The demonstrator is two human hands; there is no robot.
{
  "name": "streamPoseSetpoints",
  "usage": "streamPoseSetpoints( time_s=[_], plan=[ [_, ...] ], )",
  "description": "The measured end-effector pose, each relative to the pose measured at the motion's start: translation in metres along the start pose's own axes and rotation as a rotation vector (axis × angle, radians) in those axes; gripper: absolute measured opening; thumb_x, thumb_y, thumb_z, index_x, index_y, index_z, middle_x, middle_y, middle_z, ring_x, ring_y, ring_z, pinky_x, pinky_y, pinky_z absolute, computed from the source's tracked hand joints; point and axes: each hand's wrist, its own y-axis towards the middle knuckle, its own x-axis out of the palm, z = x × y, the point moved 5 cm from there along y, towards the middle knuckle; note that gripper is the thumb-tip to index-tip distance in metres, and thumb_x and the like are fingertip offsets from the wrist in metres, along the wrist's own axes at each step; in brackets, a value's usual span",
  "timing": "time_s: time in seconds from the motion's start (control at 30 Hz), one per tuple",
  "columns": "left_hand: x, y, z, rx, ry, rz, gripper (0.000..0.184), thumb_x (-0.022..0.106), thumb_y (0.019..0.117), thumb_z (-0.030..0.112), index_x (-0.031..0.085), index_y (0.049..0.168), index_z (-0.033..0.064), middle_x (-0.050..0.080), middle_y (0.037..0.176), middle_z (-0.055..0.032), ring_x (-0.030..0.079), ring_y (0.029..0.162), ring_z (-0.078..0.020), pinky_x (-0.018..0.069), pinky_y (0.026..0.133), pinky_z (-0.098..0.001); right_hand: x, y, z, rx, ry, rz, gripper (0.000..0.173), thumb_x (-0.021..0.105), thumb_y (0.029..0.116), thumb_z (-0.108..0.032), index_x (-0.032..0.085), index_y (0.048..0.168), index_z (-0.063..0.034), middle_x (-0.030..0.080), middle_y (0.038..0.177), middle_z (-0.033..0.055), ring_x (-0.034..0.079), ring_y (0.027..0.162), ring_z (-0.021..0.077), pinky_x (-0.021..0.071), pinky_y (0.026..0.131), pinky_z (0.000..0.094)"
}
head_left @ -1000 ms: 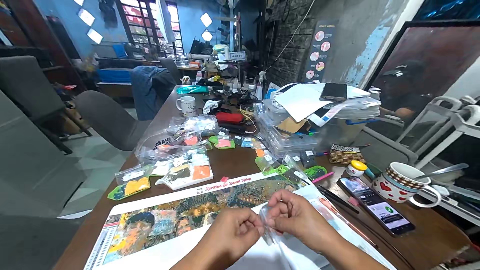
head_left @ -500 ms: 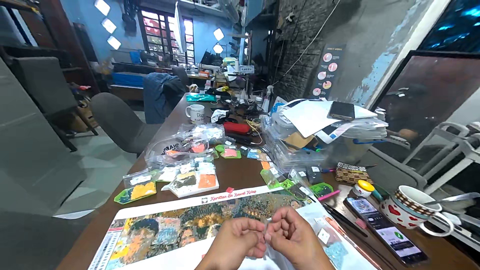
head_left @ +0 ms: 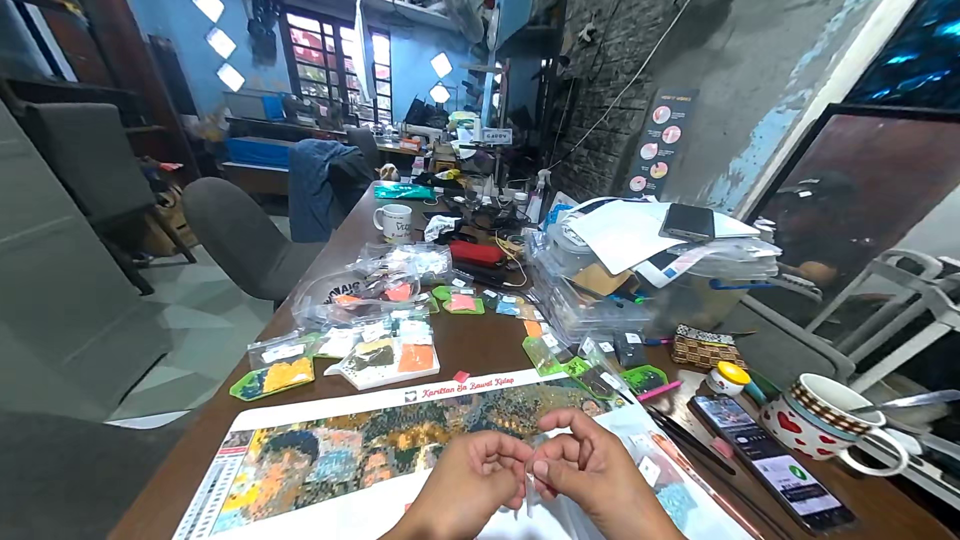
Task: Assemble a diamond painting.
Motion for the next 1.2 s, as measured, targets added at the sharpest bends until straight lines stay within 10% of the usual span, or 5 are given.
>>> streamPoseSetpoints(
  time_s=[0.43, 0.6, 0.77, 1.2],
  plan=[
    [0.003, 0.000, -0.002, 0.145, 0.123, -0.056, 0.035, 0.080, 0.0781, 0.009, 0.064, 0.109, 0.0022, 0.069, 0.090, 0.0029, 0.067, 0.075, -0.0023, 0.0579, 0.070, -0.0198, 0.004, -0.002, 0.003, -0.144, -0.075, 0.006, 0.043, 0.065, 0.0873, 0.004, 0.046, 0.126, -0.0009, 0.064, 0.083, -0.0058, 0.062, 0.067, 0.0033, 0.0553, 0.063, 0.0223],
    [0.002, 0.000, 0.004, 0.247, 0.402, -0.056, 0.020, 0.064, 0.0898, 0.010, 0.062, 0.108, 0.0023, 0.067, 0.083, 0.0013, 0.062, 0.068, -0.0014, 0.0533, 0.065, -0.0200, 0.012, -0.001, 0.006, -0.210, -0.310, -0.075, 0.037, 0.060, 0.0928, -0.006, 0.046, 0.126, 0.0027, 0.058, 0.083, -0.0044, 0.053, 0.064, -0.0001, 0.0483, 0.059, 0.0188],
    [0.008, -0.007, 0.010, 0.387, 0.761, -0.046, 0.026, 0.046, 0.0970, 0.009, 0.057, 0.119, -0.0018, 0.061, 0.076, -0.0112, 0.062, 0.066, -0.0250, 0.0530, 0.062, -0.0435, 0.017, 0.006, 0.004, -0.236, -0.469, -0.097, 0.033, 0.059, 0.0940, -0.008, 0.050, 0.124, 0.0011, 0.061, 0.084, 0.0011, 0.059, 0.068, 0.0057, 0.0528, 0.064, 0.0237],
    [0.000, -0.001, 0.010, 0.390, 0.726, -0.036, 0.028, 0.050, 0.0921, 0.016, 0.056, 0.116, 0.0023, 0.050, 0.065, -0.0017, 0.053, 0.058, -0.0190, 0.0464, 0.056, -0.0413, 0.021, 0.014, -0.010, -0.058, -0.557, -0.204, 0.040, 0.057, 0.0898, -0.008, 0.046, 0.127, -0.0028, 0.053, 0.081, -0.0018, 0.053, 0.067, 0.0066, 0.0483, 0.063, 0.0251]
  ],
)
